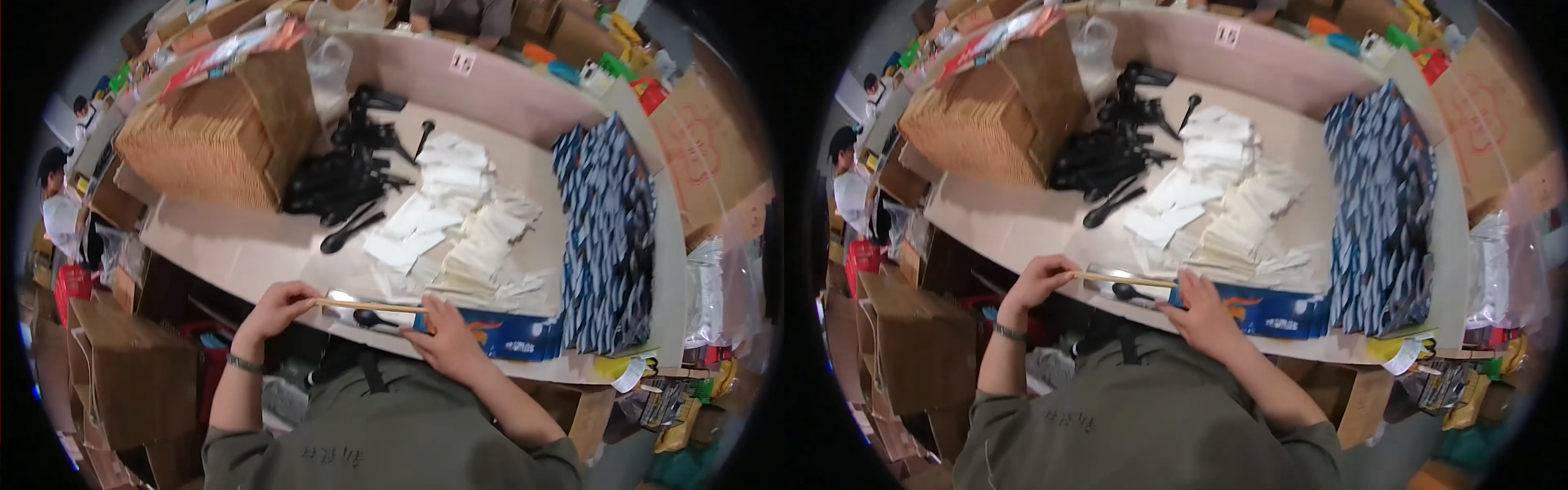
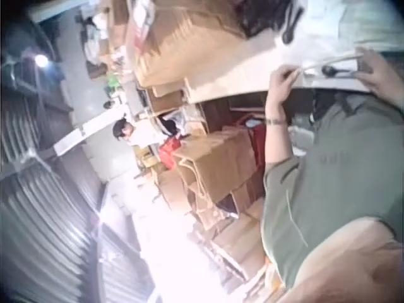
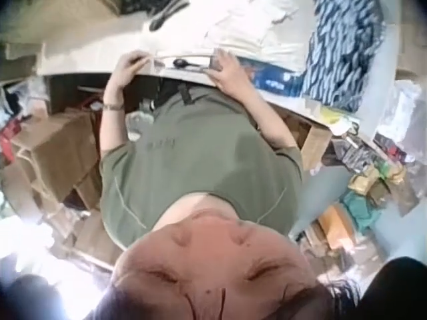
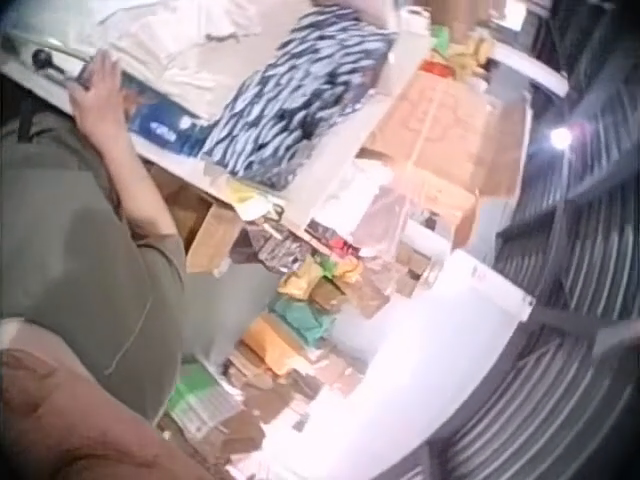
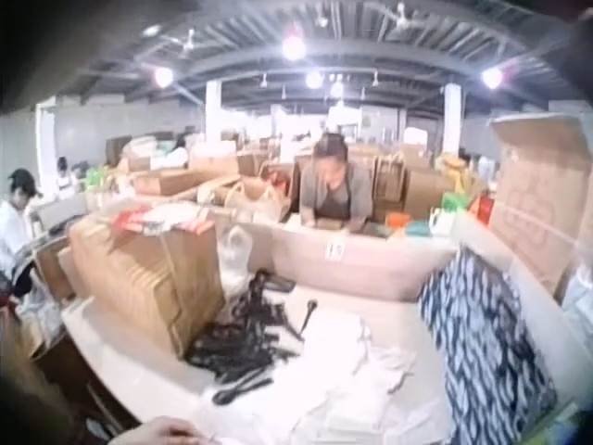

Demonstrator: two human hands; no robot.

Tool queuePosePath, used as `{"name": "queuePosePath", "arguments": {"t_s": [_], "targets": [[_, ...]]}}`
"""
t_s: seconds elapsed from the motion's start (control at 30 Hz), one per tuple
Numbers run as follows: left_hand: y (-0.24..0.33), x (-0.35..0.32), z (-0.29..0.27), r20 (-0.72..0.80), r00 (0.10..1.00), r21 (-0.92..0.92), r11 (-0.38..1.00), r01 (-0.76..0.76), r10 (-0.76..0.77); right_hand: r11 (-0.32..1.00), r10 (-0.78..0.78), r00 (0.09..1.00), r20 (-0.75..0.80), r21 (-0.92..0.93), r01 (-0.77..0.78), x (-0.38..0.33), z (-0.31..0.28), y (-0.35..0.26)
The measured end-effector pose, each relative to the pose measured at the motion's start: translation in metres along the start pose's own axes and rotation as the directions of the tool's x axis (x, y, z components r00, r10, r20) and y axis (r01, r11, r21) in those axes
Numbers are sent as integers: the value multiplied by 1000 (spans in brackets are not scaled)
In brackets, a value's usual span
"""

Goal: Sorting individual pieces of plastic cutlery and placing them into a tray for packaging.

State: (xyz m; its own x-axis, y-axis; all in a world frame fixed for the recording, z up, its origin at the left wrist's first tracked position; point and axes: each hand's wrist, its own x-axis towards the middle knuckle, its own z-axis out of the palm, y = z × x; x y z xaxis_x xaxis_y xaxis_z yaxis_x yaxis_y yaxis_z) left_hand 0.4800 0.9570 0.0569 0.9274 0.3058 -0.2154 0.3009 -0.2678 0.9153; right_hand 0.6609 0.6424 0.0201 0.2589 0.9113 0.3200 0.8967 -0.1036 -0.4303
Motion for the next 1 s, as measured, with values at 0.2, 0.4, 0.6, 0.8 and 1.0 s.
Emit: {"name": "queuePosePath", "arguments": {"t_s": [0.2,0.4,0.6,0.8,1.0], "targets": [[-24,14,-5,48,997,260,964,47,-62,999,4,997,79,-55,1,-6,5,-4],[24,17,96,-160,976,393,917,-75,148,1000,21,999,39,-17,-21,1,14,-23],[26,22,109,-377,911,510,859,51,169,992,127,992,14,-23,-127,3,9,-27],[41,21,147,191,968,33,985,-169,160,993,116,992,-42,-24,-117,0,15,-15],[52,16,106,91,967,414,874,-253,237,999,53,979,-198,-3,-55,2,31,-21]]}}
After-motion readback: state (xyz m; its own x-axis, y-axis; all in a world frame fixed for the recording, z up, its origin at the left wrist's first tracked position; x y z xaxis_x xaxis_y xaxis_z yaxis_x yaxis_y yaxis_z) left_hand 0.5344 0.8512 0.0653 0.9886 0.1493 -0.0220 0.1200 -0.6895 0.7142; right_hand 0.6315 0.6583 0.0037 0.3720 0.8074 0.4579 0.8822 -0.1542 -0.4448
